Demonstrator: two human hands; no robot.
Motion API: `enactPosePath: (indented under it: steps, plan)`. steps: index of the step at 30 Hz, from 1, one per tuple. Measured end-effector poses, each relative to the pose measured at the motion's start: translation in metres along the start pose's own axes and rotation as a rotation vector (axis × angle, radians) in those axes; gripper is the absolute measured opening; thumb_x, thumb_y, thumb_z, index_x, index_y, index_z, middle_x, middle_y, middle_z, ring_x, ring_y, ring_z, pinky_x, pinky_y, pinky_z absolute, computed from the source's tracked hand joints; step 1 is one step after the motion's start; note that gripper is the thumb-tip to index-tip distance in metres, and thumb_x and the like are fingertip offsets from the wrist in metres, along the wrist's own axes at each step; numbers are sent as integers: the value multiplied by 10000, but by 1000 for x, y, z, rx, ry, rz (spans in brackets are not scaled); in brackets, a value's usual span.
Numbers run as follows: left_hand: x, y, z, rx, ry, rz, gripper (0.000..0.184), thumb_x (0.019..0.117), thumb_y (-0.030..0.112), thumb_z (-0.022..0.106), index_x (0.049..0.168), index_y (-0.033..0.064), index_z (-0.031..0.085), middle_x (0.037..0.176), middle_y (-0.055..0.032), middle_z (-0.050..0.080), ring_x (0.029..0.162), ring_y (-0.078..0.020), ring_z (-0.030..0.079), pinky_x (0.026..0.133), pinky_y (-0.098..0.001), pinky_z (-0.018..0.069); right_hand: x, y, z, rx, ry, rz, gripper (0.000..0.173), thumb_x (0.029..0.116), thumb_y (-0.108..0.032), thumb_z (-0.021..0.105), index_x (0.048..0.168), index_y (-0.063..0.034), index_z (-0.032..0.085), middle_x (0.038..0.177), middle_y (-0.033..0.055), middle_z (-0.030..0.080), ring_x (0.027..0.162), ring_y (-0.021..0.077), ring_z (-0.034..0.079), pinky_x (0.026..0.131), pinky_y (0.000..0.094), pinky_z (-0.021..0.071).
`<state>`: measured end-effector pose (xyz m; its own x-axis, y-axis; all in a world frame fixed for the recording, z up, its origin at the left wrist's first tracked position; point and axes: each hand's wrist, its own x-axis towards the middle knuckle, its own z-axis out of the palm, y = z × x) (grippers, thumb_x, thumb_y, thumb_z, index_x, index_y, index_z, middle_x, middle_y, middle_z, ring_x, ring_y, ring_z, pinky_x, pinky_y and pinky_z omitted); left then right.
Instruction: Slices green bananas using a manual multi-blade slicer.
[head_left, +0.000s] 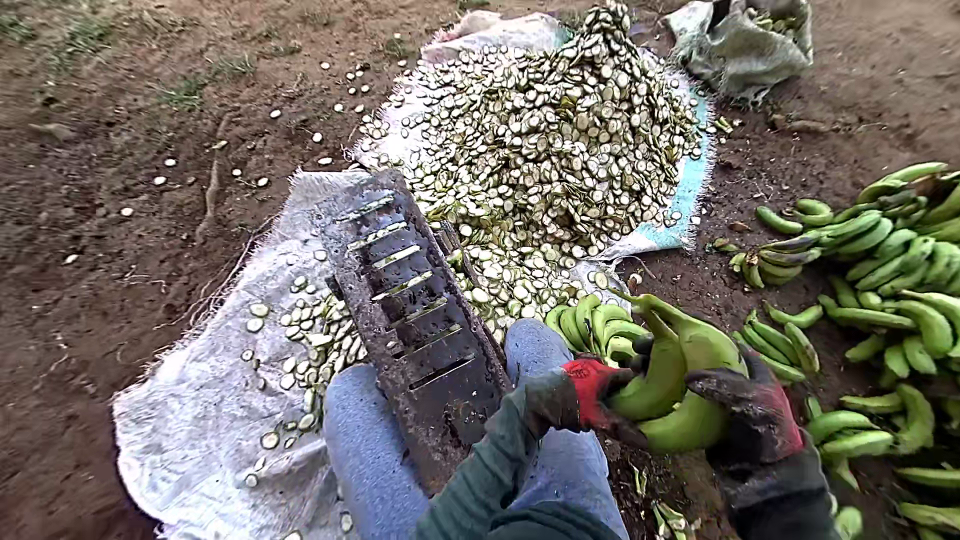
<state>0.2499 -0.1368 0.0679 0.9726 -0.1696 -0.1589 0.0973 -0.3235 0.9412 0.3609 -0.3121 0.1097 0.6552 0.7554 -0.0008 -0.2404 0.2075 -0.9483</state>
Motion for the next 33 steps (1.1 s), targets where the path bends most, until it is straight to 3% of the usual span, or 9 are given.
enactPosePath:
  steps: [5,10,13,15,18,23,28,31,33]
  plan:
    - [-120,-25,-13,-82,595,-149,525,832,244,823,1287,51,644,1077,-78,732,922,-121,705,867,-347,591,39,36,107,-660,-99,-376,577,897,-288,742,1377,-1,597,1219,106,716,1083,117,700,955,313,595]
    - [-199,-44,-32,156,887,-709,731,902,488,729,1478,92,516,1323,-196,654,1235,-363,623,1074,-593,443,18,33,186,-501,-359,-243,506,927,-218,695,1370,7,599,1127,75,724,789,101,700,665,283,622]
    - [-239,-59,-61,170,1124,-931,628,935,404,696,1453,83,542,1346,-230,630,1252,-415,601,1068,-620,435,2,25,197,-473,-464,-263,513,919,-228,710,1360,12,600,1169,53,718,876,78,707,739,265,628]
    - [-287,-109,-78,-9,1423,-949,605,942,341,715,1431,28,543,1351,-267,609,1271,-427,577,1099,-597,416,-7,5,178,-498,-408,-298,521,919,-181,705,1381,18,573,1218,35,710,963,74,706,813,256,624]
    - [-347,-155,-86,-173,1900,-719,626,937,272,742,1437,-11,494,1304,-279,624,1184,-401,628,1043,-562,478,-6,-27,156,-448,-161,-231,555,911,-60,582,1445,24,454,1030,8,725,698,104,700,564,268,614]
    - [-272,-49,-51,-602,1559,-108,409,995,206,592,1331,4,475,869,-55,619,662,-90,618,603,-272,562,18,30,234,-104,-206,-251,657,751,-20,745,1354,5,484,905,22,715,636,126,677,556,282,609]
    - [-228,-29,-31,-456,1028,188,1019,638,111,911,1466,-77,346,1290,-88,621,1152,-38,615,1012,-226,517,45,86,275,-78,-364,-343,583,751,-161,827,1287,-44,630,1176,41,703,1032,128,692,878,315,615]
    - [-212,-43,-34,-272,1016,133,950,680,112,899,1448,-108,383,1300,-135,629,1171,-48,610,1038,-215,491,62,115,257,-133,-535,-415,606,781,-303,824,1326,-127,629,1489,75,536,1333,204,543,1069,378,517]
    - [-199,-50,-34,-485,1036,175,565,865,-19,683,1378,-96,459,1163,-94,663,1028,-15,631,927,-181,515,68,130,249,-217,-629,-490,613,780,-290,842,1342,-171,628,1527,97,507,1383,236,510,1116,424,488]
